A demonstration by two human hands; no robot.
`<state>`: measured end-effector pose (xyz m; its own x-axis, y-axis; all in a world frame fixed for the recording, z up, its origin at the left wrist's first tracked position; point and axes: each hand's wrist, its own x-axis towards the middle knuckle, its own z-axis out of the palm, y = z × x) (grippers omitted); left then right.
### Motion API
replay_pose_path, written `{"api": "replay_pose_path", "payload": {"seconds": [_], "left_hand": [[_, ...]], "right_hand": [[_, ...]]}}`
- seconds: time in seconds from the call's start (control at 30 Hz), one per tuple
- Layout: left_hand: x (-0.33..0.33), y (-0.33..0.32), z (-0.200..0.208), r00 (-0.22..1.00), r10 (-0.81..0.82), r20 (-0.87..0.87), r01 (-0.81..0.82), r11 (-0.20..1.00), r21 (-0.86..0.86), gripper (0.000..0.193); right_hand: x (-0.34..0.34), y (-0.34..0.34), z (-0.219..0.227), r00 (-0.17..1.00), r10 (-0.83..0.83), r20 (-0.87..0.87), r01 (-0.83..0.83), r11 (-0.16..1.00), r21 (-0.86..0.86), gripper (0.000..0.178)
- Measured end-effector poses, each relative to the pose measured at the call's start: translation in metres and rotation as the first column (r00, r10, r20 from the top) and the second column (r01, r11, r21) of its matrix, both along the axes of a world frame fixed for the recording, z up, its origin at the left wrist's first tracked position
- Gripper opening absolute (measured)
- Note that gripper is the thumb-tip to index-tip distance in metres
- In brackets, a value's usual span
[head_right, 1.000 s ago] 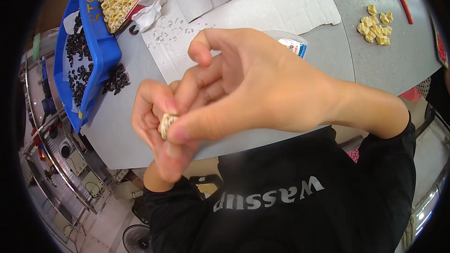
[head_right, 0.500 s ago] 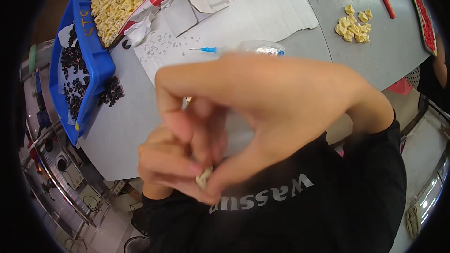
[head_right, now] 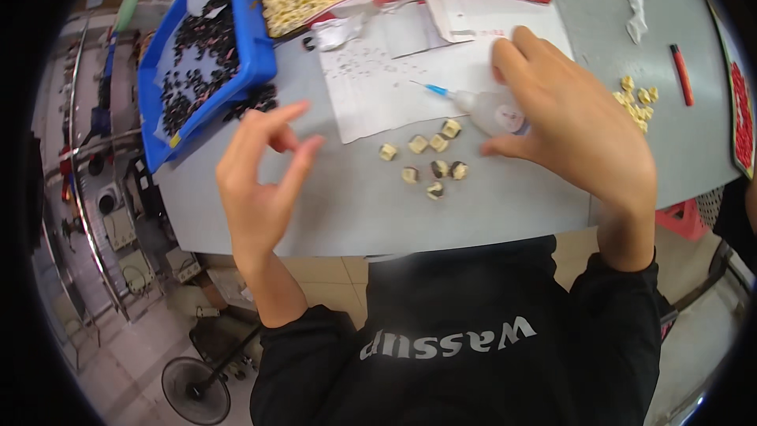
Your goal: The recorder is gluing small yellow components into black plastic toy bases at a factory workbench.
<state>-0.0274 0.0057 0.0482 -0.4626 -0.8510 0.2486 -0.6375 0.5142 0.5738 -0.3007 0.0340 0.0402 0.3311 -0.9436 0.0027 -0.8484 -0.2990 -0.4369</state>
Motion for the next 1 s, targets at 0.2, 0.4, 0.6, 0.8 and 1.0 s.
{"api": "replay_pose_path", "payload": {"seconds": [0.2,0.4,0.6,0.8,1.0], "left_hand": [[0.057,-0.007,-0.029,0.908,0.418,0.030,-0.410,0.901,-0.146,0.022],[0.068,-0.011,-0.054,0.913,0.404,0.055,-0.383,0.897,-0.222,0.015],[0.066,-0.010,-0.050,0.929,0.365,-0.062,-0.370,0.912,-0.176,0.010],[0.051,0.001,-0.041,0.731,0.383,-0.565,-0.358,0.920,0.159,0.010],[0.001,-0.010,-0.026,0.733,0.249,-0.633,-0.195,0.968,0.155,0.012]], "right_hand": [[-0.001,0.001,0.009,0.999,-0.003,-0.045,0.010,0.989,0.149,0.039],[-0.008,-0.014,0.019,0.968,0.043,0.248,-0.120,0.944,0.306,0.035],[-0.014,-0.023,0.019,0.848,0.057,0.527,-0.195,0.958,0.211,0.043],[-0.016,-0.028,0.010,0.547,-0.080,0.834,-0.135,0.974,0.182,0.057],[-0.006,-0.036,0.001,0.326,-0.241,0.914,-0.144,0.943,0.300,0.047]]}}
